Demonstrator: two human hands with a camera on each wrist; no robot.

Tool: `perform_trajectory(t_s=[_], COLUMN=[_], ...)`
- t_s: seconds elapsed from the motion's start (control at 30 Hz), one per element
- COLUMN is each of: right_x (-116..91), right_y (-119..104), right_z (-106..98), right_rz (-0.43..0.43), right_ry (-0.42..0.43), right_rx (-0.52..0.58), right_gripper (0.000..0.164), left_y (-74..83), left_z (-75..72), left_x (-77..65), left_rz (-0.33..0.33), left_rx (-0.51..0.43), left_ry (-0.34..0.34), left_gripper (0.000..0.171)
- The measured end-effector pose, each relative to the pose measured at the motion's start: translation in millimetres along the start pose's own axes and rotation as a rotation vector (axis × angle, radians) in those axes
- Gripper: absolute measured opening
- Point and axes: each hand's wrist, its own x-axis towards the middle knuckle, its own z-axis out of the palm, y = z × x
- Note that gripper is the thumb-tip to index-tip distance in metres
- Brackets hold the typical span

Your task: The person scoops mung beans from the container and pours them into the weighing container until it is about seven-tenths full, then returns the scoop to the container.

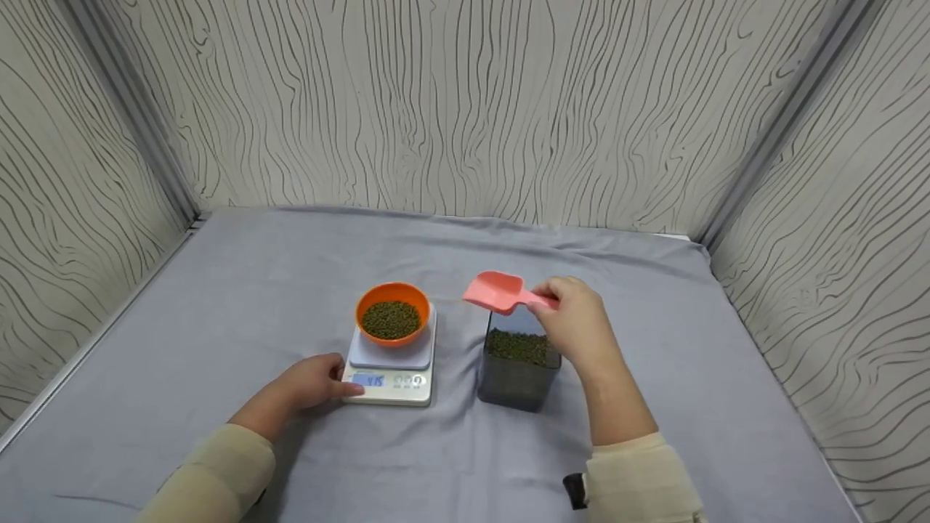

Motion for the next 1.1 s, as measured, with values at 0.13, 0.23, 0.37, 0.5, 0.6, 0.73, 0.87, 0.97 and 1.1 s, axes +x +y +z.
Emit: perform_trajectory(t_s=[0.13, 0.23, 0.37, 0.5, 0.6, 0.73, 0.87, 0.97, 1.1], right_x=[-1.6, -2.5, -2.0, 0.5, 1.9, 3.2, 4.4, 3.9, 1.3], right_y=[3.9, 4.6, 3.8, 2.7, 0.5, -6.0, -17.2, -27.4, -36.7], right_z=[-12.5, -19.6, -27.7, -29.1, -22.8, -12.3, -4.5, 1.1, 10.5], right_rz=[0.025, 0.041, 0.049, 0.002, -0.033, -0.040, -0.033, -0.044, -0.086], right_ry=[-0.060, -0.101, -0.124, -0.157, -0.200, -0.271, -0.315, -0.328, -0.285], right_rx=[-0.017, -0.036, -0.102, -0.209, -0.278, -0.375, -0.515, -0.621, -0.699], right_gripper=[0.024, 0.021, 0.015, 0.007, 0.004, 0.007, 0.005, 0.007, 0.010], left_y=[-0.2, 0.0, 0.6, 0.4, 0.4, 1.0, 2.4, 2.9, 2.0], left_z=[-0.6, -0.9, -1.2, -1.5, -1.7, -1.3, -0.8, -0.3, 0.7], left_x=[-1.7, -2.6, -3.1, -3.0, -2.8, -2.4, -2.0, -1.9, -1.3], left_rz=[0.009, 0.013, 0.011, 0.017, 0.030, 0.018, -0.002, -0.010, -0.012], left_rx=[-0.002, -0.005, -0.013, 0.005, 0.035, 0.038, 0.015, 0.004, 0.011], left_ry=[0.008, 0.012, 0.011, 0.013, 0.016, 0.008, -0.003, -0.003, -0.003], left_gripper=[0.043, 0.043, 0.043, 0.043, 0.044, 0.044, 0.044, 0.044, 0.044])
